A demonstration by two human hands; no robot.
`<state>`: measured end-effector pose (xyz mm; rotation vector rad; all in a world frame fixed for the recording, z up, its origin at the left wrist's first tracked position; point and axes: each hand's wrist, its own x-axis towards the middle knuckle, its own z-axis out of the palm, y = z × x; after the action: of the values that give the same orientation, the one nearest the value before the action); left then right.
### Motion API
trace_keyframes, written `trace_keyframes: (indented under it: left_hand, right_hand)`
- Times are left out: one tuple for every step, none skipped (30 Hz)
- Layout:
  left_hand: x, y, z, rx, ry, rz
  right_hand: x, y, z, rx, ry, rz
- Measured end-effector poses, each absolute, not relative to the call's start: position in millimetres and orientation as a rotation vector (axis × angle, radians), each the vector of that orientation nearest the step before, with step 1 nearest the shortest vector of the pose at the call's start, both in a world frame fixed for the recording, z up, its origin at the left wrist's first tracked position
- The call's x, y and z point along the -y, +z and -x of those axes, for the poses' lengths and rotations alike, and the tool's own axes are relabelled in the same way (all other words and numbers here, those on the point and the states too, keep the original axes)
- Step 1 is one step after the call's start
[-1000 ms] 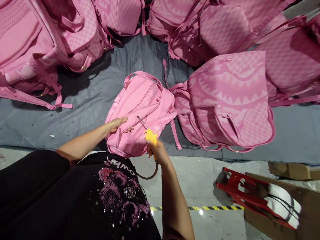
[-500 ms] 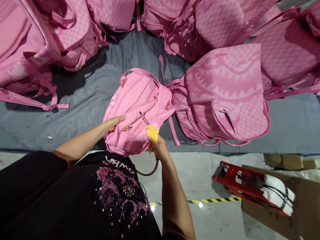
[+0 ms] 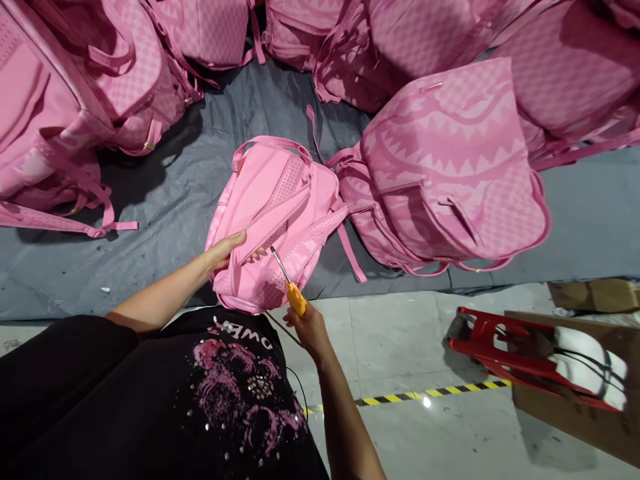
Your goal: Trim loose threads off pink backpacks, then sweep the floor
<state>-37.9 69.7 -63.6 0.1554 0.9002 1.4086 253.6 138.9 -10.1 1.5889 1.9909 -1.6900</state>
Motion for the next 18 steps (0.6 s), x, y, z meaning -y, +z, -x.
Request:
trace_keyframes:
  left_hand:
    - [-69.8,-61.9,36.7,-0.9,1.413,-0.16]
    - [-70.0,-60.0,35.4,-0.9,1.417,-0.166]
    - [-70.1,-57.9,34.4,-0.903,1.417,-0.172]
    - [-70.0,-55.6,34.1,-0.908,1.41,-0.186]
    - [-69.4,-53.0,35.0,-0.919,1.395,-0.208]
    - [-67.8,-50.1,37.5,-0.94,1.384,-0.241]
    - [-65.0,-47.0,42.0,-0.98,1.391,-0.281]
    - [-60.7,-43.8,48.6,-1.048,1.43,-0.317]
    - [-54.8,-40.9,56.9,-1.154,1.495,-0.335]
    - [-47.8,-38.9,66.5,-1.299,1.571,-0.322]
    - [-40.1,-38.3,76.2,-1.467,1.636,-0.271]
    - [-32.3,-39.7,85.1,-1.647,1.648,-0.185]
    - [-25.0,-43.3,91.9,-1.799,1.586,-0.084]
    - [-18.7,-49.0,96.0,-1.881,1.476,0.005]
    - [-13.6,-56.6,96.8,-1.882,1.383,0.033]
    - [-9.7,-65.3,94.7,-1.833,1.327,0.029]
    - [-6.8,-74.6,90.4,-1.765,1.322,-0.006]
    - [-4.7,-83.7,84.9,-1.686,1.343,-0.046]
  right_hand:
    - [-136.0,-11.0,-255.2,-1.946,-1.736,-1.62]
    - [-134.6,-11.5,-257.5,-1.909,-1.768,-1.673]
    - [-134.7,-12.0,-260.5,-1.878,-1.78,-1.757]
    - [-136.2,-13.3,-264.0,-1.852,-1.781,-1.862]
    - [-138.6,-15.9,-268.1,-1.84,-1.783,-1.962]
    - [-141.6,-20.4,-272.4,-1.847,-1.777,-2.057]
    - [-144.8,-27.0,-276.7,-1.869,-1.76,-2.143]
    - [-147.9,-35.8,-280.7,-1.882,-1.737,-2.211]
    - [-150.6,-46.6,-283.9,-1.878,-1.718,-2.257]
    - [-153.1,-59.0,-286.0,-1.854,-1.711,-2.283]
    - [-155.3,-72.3,-286.6,-1.808,-1.717,-2.299]
    - [-157.6,-85.8,-285.6,-1.753,-1.745,-2.308]
    - [-160.0,-98.8,-282.7,-1.709,-1.786,-2.306]
    - [-162.4,-110.4,-278.4,-1.685,-1.819,-2.307]
    - [-164.7,-120.3,-272.9,-1.681,-1.837,-2.314]
    - [-166.8,-127.9,-266.9,-1.688,-1.841,-2.322]
    - [-168.5,-133.2,-260.7,-1.709,-1.834,-2.326]
    - [-169.6,-136.3,-254.8,-1.746,-1.812,-2.324]
